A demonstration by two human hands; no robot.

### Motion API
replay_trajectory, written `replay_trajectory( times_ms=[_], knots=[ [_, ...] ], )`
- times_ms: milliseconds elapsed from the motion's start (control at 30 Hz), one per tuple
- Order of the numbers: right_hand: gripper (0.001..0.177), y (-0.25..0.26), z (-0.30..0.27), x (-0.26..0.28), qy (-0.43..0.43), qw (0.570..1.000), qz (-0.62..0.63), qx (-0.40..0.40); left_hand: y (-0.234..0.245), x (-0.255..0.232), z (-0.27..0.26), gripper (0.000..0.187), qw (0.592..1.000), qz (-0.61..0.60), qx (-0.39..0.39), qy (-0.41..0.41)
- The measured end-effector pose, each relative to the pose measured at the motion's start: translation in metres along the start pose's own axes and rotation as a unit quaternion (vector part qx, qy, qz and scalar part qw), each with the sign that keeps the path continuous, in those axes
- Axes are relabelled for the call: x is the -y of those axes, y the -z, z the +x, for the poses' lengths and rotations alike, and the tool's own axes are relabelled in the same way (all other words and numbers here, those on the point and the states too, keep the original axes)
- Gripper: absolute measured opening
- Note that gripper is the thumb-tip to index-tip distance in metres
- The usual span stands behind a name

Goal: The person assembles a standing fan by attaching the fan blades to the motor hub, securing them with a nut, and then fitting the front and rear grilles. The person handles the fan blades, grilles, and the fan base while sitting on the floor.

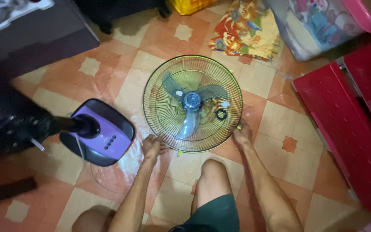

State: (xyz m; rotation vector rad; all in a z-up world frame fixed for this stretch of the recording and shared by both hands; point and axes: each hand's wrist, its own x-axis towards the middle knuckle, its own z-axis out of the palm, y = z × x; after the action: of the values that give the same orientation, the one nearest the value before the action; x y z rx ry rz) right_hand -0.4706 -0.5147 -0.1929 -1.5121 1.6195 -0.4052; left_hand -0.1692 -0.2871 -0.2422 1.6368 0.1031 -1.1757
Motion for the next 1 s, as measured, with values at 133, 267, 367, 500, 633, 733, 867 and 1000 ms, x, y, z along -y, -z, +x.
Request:
replay_trajectory(
  times_ms=[133, 267, 367, 500, 633, 733, 867, 1000],
  knots=[
    [0.053, -0.027, -0.033, 0.042, -0.057, 0.994, -0.066, 0.062, 0.053, 0.009, -0.011, 0.012, 0.999, -0.006, -0.045, -0.012],
    [0.063, -0.056, -0.053, 0.060, 0.025, 0.989, -0.108, 0.099, 0.103, 0.032, -0.012, 0.004, 0.998, -0.014, -0.050, -0.033],
    [0.085, -0.071, -0.076, 0.073, 0.161, 0.937, -0.306, -0.042, 0.123, 0.045, -0.009, 0.005, 0.997, -0.059, -0.028, -0.035],
    [0.069, -0.113, -0.092, 0.076, 0.330, 0.877, -0.337, -0.091, 0.134, 0.052, -0.030, 0.016, 0.994, -0.105, 0.007, -0.028],
    [0.040, -0.182, -0.072, 0.065, 0.124, 0.969, -0.194, 0.088, 0.139, 0.056, -0.075, 0.024, 0.982, -0.184, 0.032, -0.039],
    [0.035, -0.213, -0.069, 0.062, 0.005, 0.982, -0.125, 0.140, 0.140, 0.057, -0.105, 0.017, 0.974, -0.225, 0.021, -0.019],
    [0.024, -0.239, -0.066, 0.058, -0.069, 0.979, -0.063, 0.179, 0.148, 0.059, -0.122, 0.017, 0.963, -0.268, -0.010, 0.009],
    [0.028, -0.232, -0.047, 0.048, -0.113, 0.945, 0.162, 0.259, 0.140, 0.065, -0.106, 0.017, 0.964, -0.262, -0.052, 0.013]
  ],
)
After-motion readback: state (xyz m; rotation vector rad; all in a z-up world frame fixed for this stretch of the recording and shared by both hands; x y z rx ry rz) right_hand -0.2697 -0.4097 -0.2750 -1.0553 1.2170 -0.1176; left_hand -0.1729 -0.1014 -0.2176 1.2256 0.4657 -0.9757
